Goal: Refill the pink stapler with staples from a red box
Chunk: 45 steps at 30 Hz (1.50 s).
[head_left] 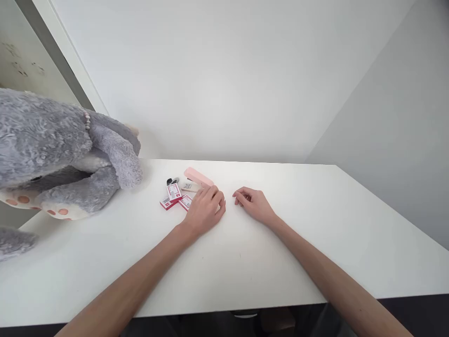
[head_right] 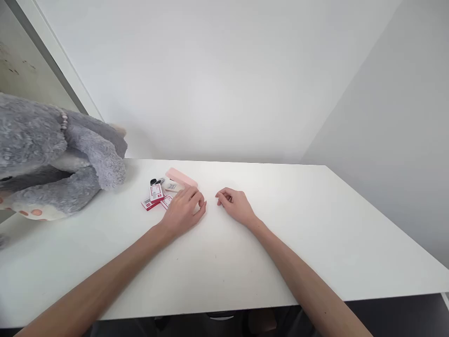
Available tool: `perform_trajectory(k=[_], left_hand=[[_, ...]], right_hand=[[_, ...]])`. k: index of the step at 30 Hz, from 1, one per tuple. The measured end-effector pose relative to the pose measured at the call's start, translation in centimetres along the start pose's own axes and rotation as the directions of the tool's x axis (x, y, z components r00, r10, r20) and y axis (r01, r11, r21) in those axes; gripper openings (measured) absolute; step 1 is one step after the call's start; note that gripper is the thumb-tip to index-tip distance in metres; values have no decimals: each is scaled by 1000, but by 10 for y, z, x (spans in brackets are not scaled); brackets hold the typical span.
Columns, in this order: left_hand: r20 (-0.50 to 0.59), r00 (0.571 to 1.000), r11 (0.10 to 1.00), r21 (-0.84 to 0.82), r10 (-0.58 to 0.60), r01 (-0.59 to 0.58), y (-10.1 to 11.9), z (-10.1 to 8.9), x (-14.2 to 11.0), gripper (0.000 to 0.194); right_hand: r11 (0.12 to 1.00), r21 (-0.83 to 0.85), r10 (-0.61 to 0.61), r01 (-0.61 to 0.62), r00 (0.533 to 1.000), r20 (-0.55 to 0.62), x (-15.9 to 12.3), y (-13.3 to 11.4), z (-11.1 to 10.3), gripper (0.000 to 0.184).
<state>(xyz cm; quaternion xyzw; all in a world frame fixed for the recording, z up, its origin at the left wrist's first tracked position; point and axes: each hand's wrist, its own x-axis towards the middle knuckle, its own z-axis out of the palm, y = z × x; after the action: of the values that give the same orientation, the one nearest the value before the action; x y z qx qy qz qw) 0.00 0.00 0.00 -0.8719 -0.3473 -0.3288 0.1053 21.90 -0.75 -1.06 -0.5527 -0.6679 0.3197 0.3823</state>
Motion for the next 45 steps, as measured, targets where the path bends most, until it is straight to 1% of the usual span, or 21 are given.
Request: perform_trajectory(k=[3, 8, 12, 14, 18, 26, 33, 40, 45], left_hand=[[65, 996, 998, -24, -62, 64, 0, -1, 1, 16], [150, 974, 983, -43, -171, 179, 2, -2, 0, 16], [200, 953, 970, -42, -228, 241, 3, -4, 2, 16], [230, 945, 967, -46, -234, 251, 2, -4, 2, 15], [249, 948, 971, -80, -197, 223, 1, -3, 1, 16], [186, 975, 981, -126, -124, 148, -4, 4, -2, 20], [206, 976, 985, -141, -68, 99, -3, 1, -1, 20], [242, 970, 981, -173, -40, 84, -2, 1, -1, 21], [250, 968, 973, -228, 32, 27, -1, 1, -1, 22]], right_hand=[[1000, 4, 10, -10, 1000, -2, 0, -1, 0, 26], [1000, 13, 13, -13, 1000, -1, -2, -2, 0, 26], [1000, 12, 13, -13, 1000, -2, -2, -3, -1, 26], [1000, 12, 13, -13, 1000, -2, -2, -3, -1, 25], [1000, 11, 11, -11, 1000, -1, -1, -3, -1, 24], [1000, 16, -3, 3, 1000, -4, -2, -2, -1, 27], [1000, 3, -5, 5, 1000, -1, -1, -3, -2, 27], [1000, 12, -11, 11, 1000, -3, 0, -3, -2, 26], [1000, 10, -21, 21, 1000, 0, 0, -2, -1, 26]])
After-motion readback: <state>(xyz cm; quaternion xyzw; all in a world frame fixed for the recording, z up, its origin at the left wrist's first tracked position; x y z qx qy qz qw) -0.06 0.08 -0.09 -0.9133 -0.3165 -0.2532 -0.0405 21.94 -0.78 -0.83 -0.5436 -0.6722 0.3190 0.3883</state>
